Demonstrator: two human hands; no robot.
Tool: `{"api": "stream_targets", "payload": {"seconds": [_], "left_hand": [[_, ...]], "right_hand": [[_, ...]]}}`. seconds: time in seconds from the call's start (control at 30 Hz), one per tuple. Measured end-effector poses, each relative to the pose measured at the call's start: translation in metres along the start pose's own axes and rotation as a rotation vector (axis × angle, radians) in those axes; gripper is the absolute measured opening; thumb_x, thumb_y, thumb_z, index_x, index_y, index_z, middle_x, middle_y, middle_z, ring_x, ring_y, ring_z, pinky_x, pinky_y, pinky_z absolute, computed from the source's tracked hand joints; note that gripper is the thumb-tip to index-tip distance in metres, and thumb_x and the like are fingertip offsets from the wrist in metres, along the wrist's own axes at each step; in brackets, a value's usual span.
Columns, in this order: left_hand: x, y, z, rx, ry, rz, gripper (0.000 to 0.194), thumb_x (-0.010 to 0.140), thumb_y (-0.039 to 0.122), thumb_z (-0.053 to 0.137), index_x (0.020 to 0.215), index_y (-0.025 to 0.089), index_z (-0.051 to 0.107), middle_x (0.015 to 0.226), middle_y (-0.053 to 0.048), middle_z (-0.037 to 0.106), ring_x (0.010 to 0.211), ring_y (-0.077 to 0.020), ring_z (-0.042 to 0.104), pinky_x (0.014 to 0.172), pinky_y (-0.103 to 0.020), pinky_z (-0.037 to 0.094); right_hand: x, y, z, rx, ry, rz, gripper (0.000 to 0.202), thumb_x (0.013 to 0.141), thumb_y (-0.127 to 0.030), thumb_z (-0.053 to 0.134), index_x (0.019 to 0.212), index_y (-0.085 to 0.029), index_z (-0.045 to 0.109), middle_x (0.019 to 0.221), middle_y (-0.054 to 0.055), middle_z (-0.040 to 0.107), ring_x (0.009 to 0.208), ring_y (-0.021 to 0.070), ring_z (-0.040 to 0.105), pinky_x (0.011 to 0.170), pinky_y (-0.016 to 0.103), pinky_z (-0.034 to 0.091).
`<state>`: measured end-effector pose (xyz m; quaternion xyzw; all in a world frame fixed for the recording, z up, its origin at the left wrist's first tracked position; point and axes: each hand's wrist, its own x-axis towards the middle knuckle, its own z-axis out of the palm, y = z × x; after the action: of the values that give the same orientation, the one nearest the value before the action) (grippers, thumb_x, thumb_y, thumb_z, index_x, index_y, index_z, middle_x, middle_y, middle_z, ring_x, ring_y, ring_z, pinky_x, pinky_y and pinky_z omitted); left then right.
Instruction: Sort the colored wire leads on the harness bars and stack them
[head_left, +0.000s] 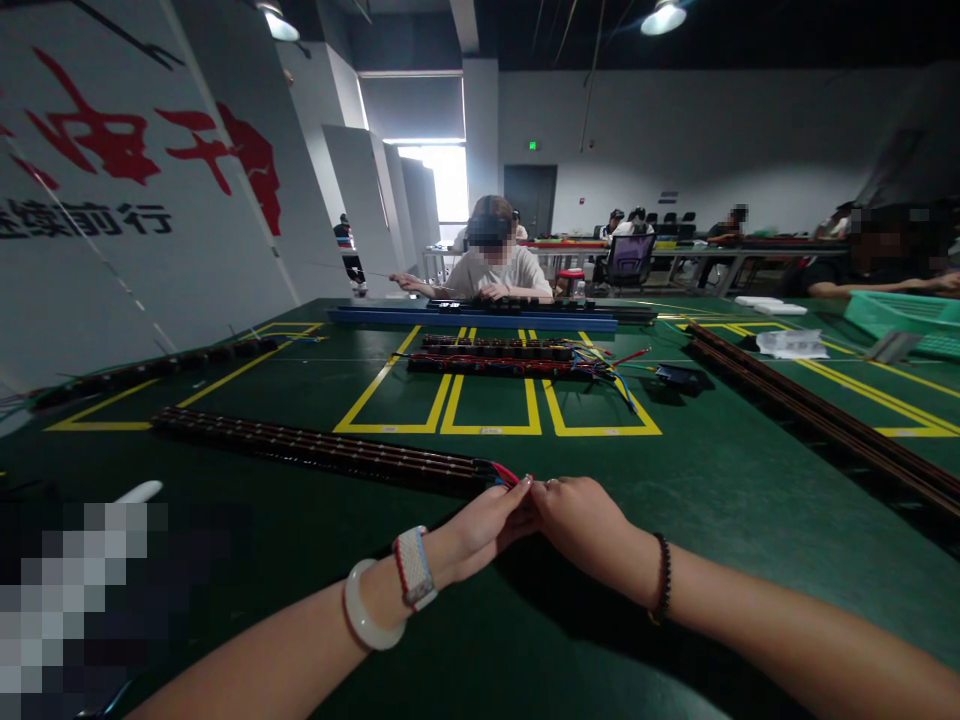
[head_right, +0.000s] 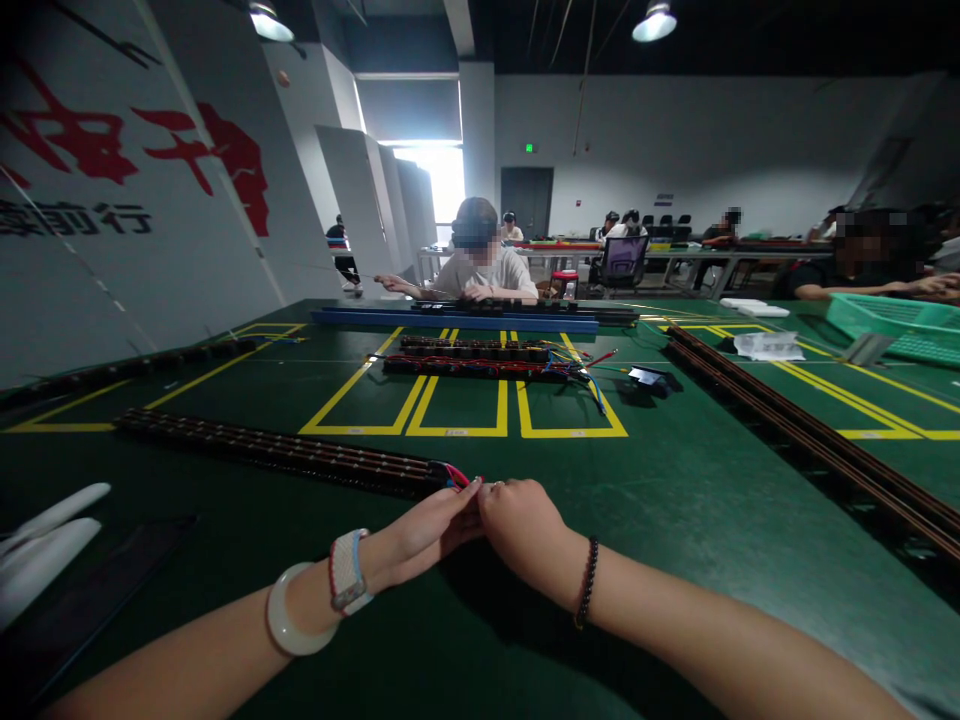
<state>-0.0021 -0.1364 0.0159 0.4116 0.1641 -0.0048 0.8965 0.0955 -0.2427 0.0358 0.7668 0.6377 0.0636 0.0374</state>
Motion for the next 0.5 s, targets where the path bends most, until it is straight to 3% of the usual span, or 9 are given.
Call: {"api": "stream_targets", "payload": {"seconds": [0.3,0.5], "left_hand": [[0.006,-0.006,-0.005,-0.05,0.0,0.006,0.014,0.086,0.023,0.057,0.083,0.01,0.062,0.09,-0.009,0.067,0.093,-0.0171,0.063,0.094,-0.035,0.044],[0.012,-0.01,-0.01,-0.098,-0.034,0.026,0.012,0.084,0.022,0.061,0.083,0.01,0.061,0.088,-0.009,0.067,0.089,-0.0172,0.064,0.091,-0.035,0.045]], "right_hand": [[-0.004,-0.006,0.02,-0.288,0.19,-0.107,0.024,0.081,-0.005,0.049,0.1,-0.005,0.064,0.086,0.016,0.064,0.076,0.0229,0.058,0.065,0.034,0.047],[-0.01,-0.007,0.023,-0.331,0.22,-0.136,0.034,0.082,-0.012,0.052,0.113,-0.003,0.059,0.108,0.019,0.061,0.092,0.0262,0.056,0.076,0.038,0.046]]}}
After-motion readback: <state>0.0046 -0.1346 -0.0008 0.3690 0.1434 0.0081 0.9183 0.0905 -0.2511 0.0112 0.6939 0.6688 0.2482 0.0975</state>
